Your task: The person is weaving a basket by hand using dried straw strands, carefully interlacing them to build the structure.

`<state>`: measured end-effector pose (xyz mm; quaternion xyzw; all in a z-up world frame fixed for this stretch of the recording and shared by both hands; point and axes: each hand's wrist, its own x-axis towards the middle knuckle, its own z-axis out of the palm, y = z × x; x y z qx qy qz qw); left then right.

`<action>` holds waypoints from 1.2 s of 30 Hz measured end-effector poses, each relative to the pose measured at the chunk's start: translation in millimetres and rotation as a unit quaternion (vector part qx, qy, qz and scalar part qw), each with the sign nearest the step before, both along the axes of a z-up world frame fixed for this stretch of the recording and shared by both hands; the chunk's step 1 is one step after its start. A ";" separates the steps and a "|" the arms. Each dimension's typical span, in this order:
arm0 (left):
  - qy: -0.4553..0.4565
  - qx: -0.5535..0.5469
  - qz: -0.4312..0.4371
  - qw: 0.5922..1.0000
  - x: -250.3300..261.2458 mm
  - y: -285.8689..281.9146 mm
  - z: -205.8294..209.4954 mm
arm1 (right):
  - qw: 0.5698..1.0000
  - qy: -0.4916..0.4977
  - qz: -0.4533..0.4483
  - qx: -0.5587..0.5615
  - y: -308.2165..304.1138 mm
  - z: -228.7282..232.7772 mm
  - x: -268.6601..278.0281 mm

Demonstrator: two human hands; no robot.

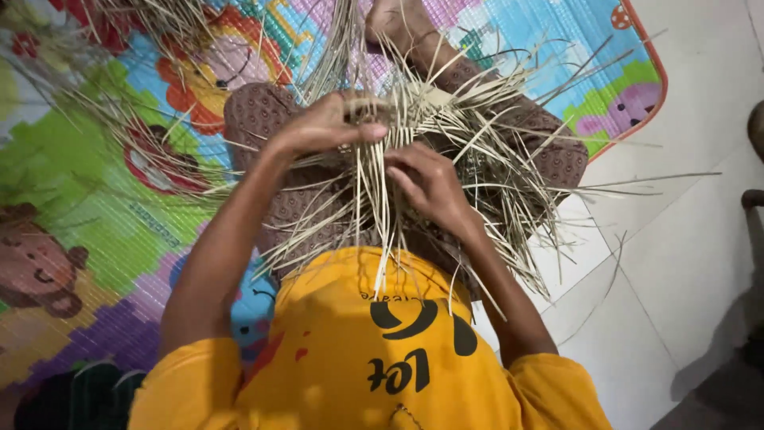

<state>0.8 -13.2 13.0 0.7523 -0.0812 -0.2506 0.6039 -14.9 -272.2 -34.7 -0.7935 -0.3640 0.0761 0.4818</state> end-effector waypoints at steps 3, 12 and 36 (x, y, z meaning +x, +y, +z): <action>-0.025 -0.022 0.013 0.999 -9.1 12.7 0.8 | 0.999 0.034 -0.019 -0.027 -2.9 20.5 -12.2; -0.086 -0.006 0.034 0.996 -18.4 12.0 -7.3 | 0.987 -0.044 -0.045 -0.149 1.5 25.1 -18.6; -0.119 -0.022 0.092 0.988 -3.8 1.8 -57.0 | 0.833 0.542 0.089 -0.069 13.7 54.4 -28.3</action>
